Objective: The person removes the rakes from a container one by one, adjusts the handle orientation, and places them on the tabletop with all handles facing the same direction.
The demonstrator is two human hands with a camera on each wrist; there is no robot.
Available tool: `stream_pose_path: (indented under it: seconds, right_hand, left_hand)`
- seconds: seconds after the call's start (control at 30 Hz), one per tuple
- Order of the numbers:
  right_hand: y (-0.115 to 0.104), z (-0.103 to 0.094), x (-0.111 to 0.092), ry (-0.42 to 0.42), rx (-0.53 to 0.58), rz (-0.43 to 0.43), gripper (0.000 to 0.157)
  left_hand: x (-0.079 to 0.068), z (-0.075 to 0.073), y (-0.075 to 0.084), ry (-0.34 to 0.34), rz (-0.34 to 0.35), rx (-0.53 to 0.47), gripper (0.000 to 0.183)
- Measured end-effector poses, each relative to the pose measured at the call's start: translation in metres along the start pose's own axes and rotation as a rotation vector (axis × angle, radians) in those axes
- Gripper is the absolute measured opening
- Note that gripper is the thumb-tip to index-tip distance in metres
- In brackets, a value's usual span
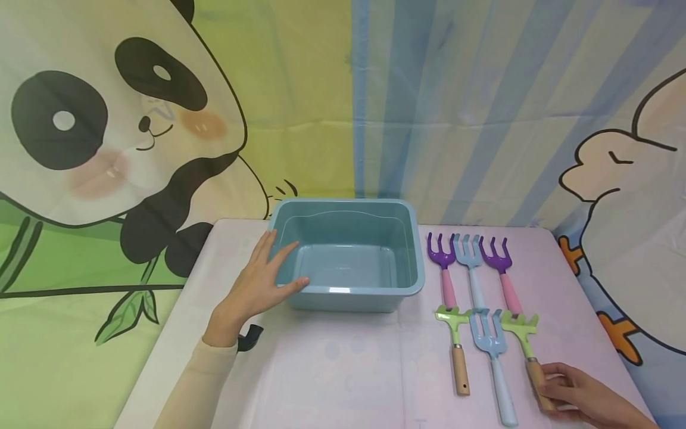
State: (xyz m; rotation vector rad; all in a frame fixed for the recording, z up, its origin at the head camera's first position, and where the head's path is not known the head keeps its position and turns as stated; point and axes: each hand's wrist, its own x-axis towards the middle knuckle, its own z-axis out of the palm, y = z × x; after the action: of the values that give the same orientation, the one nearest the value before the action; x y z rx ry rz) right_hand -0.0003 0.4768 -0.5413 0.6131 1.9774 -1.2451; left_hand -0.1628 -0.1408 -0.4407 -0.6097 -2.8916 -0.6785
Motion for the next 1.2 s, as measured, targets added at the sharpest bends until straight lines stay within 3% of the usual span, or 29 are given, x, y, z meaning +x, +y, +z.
stream_pose_path:
  seconds: [0.53, 0.87, 1.2]
  right_hand:
    - [-0.009, 0.007, -0.001, 0.074, -0.053, 0.020, 0.064]
    - [-0.018, 0.007, -0.003, 0.078, -0.111, -0.020, 0.059]
    - [-0.044, 0.000, 0.003, 0.123, -0.245, -0.179, 0.057]
  left_hand:
    - [0.000, -0.002, 0.000, 0.013, 0.016, 0.013, 0.089]
    - [0.001, -0.001, -0.001, 0.039, 0.025, 0.035, 0.089]
    - [-0.004, -0.005, 0.000, 0.096, 0.015, 0.050, 0.091]
